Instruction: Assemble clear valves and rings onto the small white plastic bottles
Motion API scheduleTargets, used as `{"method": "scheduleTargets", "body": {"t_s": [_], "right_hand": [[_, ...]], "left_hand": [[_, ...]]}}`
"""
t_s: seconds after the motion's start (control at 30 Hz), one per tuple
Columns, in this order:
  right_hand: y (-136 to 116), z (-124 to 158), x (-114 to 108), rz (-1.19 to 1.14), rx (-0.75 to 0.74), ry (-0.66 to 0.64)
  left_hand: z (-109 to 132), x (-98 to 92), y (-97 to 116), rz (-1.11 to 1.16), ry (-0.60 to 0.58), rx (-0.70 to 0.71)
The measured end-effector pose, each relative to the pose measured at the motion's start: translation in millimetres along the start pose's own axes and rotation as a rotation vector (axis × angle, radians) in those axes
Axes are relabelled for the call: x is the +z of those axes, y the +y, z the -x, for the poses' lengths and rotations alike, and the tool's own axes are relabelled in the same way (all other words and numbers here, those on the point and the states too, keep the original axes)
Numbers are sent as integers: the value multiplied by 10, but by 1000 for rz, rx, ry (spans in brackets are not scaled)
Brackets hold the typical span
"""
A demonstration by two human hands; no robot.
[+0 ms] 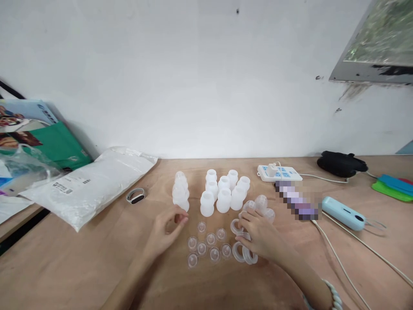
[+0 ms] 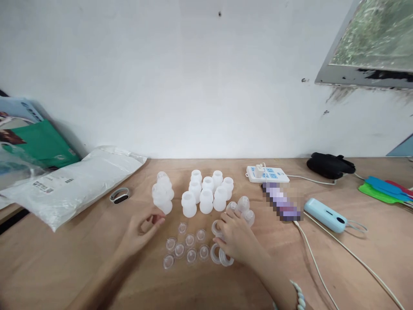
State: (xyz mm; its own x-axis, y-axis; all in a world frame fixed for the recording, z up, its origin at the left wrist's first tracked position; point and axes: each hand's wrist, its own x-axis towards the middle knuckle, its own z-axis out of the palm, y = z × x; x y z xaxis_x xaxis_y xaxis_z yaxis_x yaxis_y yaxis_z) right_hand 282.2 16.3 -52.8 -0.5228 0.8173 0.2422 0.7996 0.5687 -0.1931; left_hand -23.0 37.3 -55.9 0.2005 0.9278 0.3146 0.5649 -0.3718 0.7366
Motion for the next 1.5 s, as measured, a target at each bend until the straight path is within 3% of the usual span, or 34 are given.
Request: {"method": "scheduleTargets", "body": {"t_s": [0.07,0.13,0.23,0.33,0.47,0.67,0.8,1.0,1.17,1.3,1.5], "right_hand": [[6,6,15,-7,-1,-20],[16,-1,25,-30,1,-39],[25,-24,-8,-96,18,-63],[9,-40,-96,-196,48,-80],[-30,-10,-214,-346,100,-75],[-29,47,-228,-820,153,-73],[-87,34,-133,-973,170,61],[-364,33,-63,-1103,90,112],[-521,26,90,-1233,246,78],[-528,24,167,-1124,330,113],[-505,35,36,-597,52,359]], "left_hand": [[-5,-43,93,42,-261,43],[-19,-64,132,68,-441,53],[-34,-65,107,80,-570,26],[-43,-45,60,86,-617,-13],[-67,-51,61,111,-611,-38],[-61,-134,160,295,-522,-82],[-13,50,248,516,-438,-209],[90,436,410,496,-223,-224],[179,444,588,522,-316,-134],[199,407,662,679,-376,-115],[213,489,605,784,-329,-236]]}}
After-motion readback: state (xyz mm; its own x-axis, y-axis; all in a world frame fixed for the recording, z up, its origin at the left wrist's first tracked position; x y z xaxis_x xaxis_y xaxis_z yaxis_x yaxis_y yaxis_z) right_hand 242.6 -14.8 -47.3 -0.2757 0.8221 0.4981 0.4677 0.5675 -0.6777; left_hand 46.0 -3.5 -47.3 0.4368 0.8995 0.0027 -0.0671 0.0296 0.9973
